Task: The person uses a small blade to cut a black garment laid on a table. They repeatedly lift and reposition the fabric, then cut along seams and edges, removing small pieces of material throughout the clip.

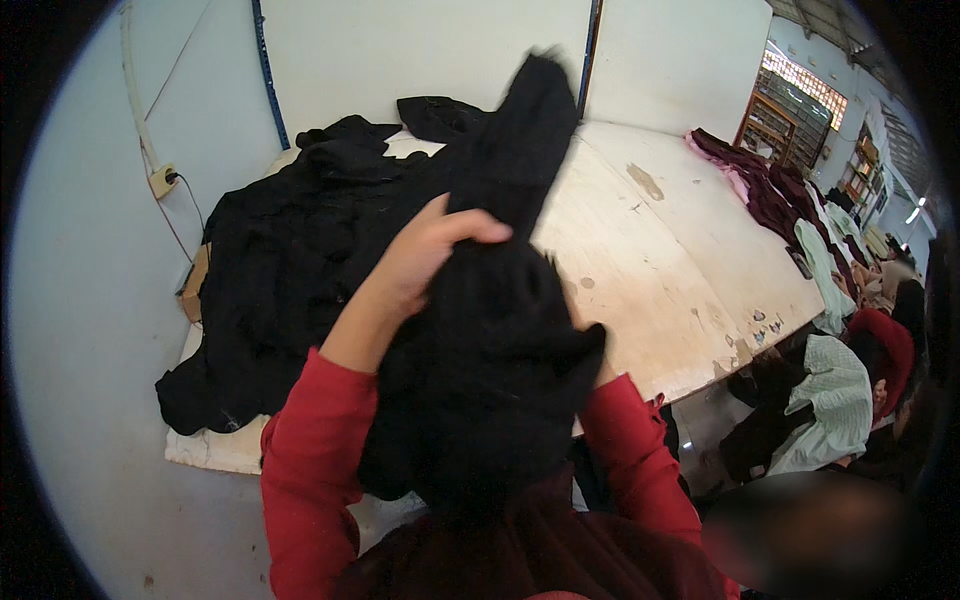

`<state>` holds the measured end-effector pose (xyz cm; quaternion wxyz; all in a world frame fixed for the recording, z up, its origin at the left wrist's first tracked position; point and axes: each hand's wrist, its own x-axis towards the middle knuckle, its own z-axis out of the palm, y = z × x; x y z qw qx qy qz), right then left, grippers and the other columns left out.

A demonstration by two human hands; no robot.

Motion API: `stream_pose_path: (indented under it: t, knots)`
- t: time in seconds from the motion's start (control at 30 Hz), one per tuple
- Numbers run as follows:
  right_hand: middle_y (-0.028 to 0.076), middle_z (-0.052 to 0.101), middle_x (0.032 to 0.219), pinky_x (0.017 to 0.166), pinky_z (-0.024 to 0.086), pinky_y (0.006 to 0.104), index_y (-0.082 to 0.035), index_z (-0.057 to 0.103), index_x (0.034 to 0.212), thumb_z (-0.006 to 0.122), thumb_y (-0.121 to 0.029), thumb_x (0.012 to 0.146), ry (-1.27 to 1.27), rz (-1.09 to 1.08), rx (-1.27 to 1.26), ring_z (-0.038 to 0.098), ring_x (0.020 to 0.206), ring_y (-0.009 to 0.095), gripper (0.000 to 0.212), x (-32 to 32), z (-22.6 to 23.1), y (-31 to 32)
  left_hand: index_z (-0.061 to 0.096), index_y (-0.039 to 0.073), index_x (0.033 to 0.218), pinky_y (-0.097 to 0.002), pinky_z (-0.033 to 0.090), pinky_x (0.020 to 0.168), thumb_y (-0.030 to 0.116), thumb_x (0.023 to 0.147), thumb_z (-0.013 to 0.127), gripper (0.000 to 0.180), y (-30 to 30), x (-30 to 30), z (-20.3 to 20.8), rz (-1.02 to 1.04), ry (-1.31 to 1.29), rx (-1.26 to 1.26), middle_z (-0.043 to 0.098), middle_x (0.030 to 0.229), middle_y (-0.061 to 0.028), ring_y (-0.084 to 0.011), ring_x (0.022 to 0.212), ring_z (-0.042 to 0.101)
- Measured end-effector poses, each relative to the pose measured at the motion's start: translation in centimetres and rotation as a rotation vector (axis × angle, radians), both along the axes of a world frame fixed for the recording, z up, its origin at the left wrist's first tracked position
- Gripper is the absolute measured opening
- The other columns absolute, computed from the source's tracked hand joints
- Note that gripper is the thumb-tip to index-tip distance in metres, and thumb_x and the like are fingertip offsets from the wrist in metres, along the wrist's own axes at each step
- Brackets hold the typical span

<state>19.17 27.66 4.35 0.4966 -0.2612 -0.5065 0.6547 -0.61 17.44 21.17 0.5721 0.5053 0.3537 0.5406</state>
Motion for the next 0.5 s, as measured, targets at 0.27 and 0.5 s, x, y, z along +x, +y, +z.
stream_pose_path:
  t: [0.27,0.5]
  knots:
    - [0.005,0.064,0.101,0.062,0.042,0.0245,-0.002,0.055,0.113,0.071,-0.019,0.083,0.3,-0.45,0.08,0.055,0.069,0.009,0.038,0.9,5.3,2.0,0.057,-0.004,0.106,-0.0304,0.048,0.087,0.018,0.074,0.072,0.042,-0.2,2.4,4.3,0.054,0.008,0.276,0.064,0.102,-0.0121,-0.0198,0.094,0.061]
    - [0.005,0.066,0.091,0.067,0.047,0.0278,-0.002,0.061,0.1,0.072,-0.017,0.085,0.054,-0.824,0.739,0.059,0.076,0.014,0.024,4.8,14.2,1.0,0.054,-0.004,0.123,-0.0289,0.046,0.088,0.007,0.074,0.059,0.051,-0.2,-10.5,0.5,0.5,0.26,0.408,0.062,0.108,-0.0099,-0.0186,0.094,0.06]
